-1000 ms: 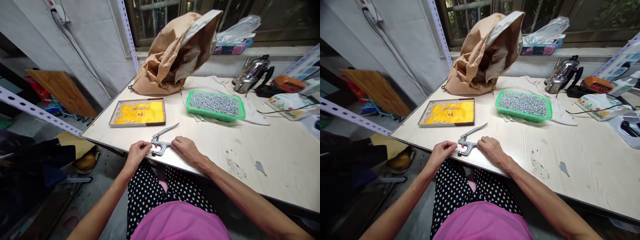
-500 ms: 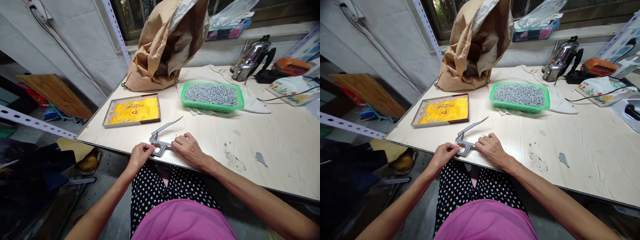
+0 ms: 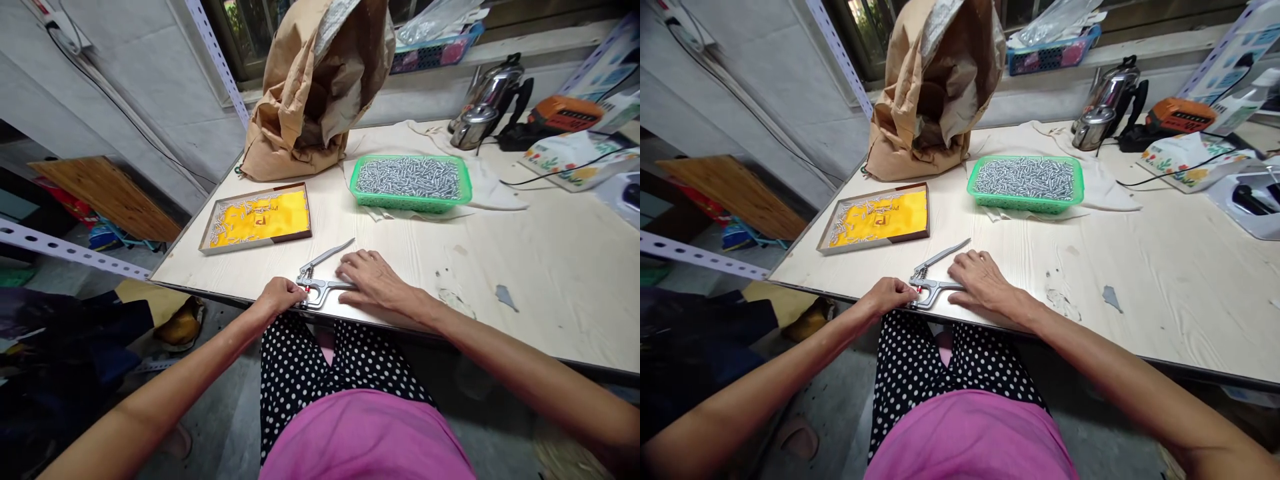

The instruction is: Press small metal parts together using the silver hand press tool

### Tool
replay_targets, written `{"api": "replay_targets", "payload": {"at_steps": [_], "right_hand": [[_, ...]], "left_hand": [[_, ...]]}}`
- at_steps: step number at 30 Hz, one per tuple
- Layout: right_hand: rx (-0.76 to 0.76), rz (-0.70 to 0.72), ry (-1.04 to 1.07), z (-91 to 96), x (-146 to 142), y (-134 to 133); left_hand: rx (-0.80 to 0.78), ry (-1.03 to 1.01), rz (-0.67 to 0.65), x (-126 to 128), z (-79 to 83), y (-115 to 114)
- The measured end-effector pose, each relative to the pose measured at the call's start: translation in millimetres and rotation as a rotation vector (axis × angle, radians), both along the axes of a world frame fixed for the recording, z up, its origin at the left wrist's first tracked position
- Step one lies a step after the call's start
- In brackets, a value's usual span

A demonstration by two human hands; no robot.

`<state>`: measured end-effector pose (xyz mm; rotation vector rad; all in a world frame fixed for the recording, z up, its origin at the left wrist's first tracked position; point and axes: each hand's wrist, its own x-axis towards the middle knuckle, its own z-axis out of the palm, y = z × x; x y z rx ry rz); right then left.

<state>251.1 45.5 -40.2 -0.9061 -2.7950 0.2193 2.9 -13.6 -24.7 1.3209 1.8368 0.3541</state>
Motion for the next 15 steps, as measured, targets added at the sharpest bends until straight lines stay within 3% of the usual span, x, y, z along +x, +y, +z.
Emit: {"api": "replay_targets", "payload": {"at_steps": [7, 15], "right_hand": [[-0.105, 0.039, -0.085, -3.5, -1, 46], [-0.066, 0.028, -0.115, 11.4, -4, 40]], "left_hand": [[-0.097, -0.004, 0.029, 2, 1.8, 4], [-0.066, 0.001, 0.044, 5, 0.4, 0]]}}
